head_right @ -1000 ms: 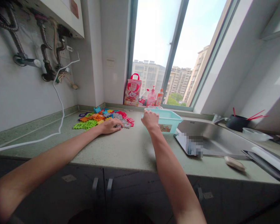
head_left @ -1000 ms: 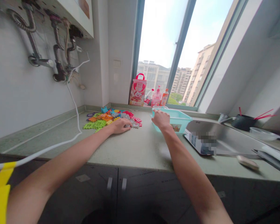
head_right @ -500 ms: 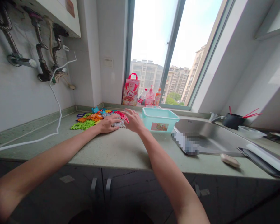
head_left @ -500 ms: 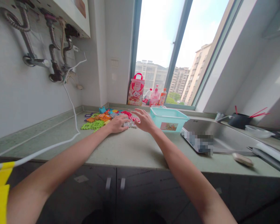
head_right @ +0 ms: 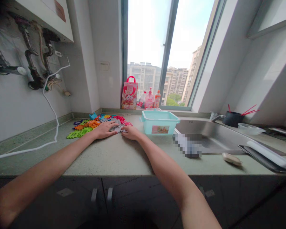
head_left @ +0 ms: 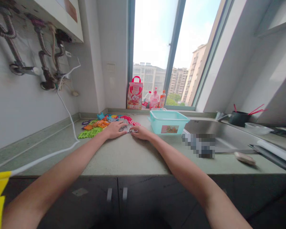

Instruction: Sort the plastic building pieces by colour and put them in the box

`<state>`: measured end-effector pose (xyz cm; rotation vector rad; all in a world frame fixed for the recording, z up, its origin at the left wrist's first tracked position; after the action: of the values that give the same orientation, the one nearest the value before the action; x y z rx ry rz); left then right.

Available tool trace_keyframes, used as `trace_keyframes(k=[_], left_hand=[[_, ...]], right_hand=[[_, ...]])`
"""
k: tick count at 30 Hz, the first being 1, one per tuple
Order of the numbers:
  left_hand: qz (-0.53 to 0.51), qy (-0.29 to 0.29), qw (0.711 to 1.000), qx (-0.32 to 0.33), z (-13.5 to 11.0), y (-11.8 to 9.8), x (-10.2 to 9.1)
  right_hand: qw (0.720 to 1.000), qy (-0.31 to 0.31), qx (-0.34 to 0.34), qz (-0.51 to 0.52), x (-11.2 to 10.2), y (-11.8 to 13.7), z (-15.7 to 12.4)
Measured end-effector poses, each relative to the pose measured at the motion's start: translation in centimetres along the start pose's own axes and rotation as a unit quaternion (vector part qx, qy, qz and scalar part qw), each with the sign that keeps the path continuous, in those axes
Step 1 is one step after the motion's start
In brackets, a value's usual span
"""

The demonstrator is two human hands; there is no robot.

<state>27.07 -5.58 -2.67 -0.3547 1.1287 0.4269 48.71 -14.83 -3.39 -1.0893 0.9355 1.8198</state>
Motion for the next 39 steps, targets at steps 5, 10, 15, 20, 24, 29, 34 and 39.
trace_keyframes(k=[5, 10, 15, 20, 24, 29, 34, 39], left_hand=[[0.0, 0.002, 1.0, -0.022, 0.2, 1.2, -0.1], [0.0, -0.007, 1.0, -0.02, 0.2, 1.6, 0.0], [0.009, -0.015, 1.0, -0.027, 0.2, 1.5, -0.4], [0.014, -0.009, 0.997, -0.079, -0.1, 1.9, -0.5], [0.026, 0.001, 0.995, -0.097, -0.2, 2.1, -0.4], [0.032, 0.004, 0.994, -0.105, -0.3, 1.7, -0.5], [0.028, -0.002, 0.995, -0.1, -0.2, 1.2, -0.9], [0.019, -0.009, 0.997, -0.077, -0.2, 0.6, -1.3]], right_hand=[[1.0, -0.002, -0.012, 0.01, 0.2, -0.4, 0.5], [0.999, 0.002, -0.033, 0.014, -0.1, -0.1, 0.6], [0.999, -0.001, -0.047, 0.008, -0.4, 0.3, 0.5], [0.999, -0.005, -0.037, 0.001, -0.5, 0.6, 0.4], [1.0, -0.008, -0.022, -0.007, -0.5, 0.6, 0.3], [1.0, -0.004, -0.019, -0.006, -0.5, 0.5, 0.3], [1.0, 0.0, -0.016, -0.004, -0.7, 0.9, 0.1], [0.999, -0.012, 0.029, -0.045, -1.5, 1.5, -0.1]])
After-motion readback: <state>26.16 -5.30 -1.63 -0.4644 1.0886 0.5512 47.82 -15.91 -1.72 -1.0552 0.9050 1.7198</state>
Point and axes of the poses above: each hand's wrist, its own z-axis towards the middle knuckle, its own x-axis out of the palm, y = z × x, the point moved 2 cm from there along z, towards the middle knuckle, and after that the axes turned 5 degrees about -z, right-handed, at the moved point
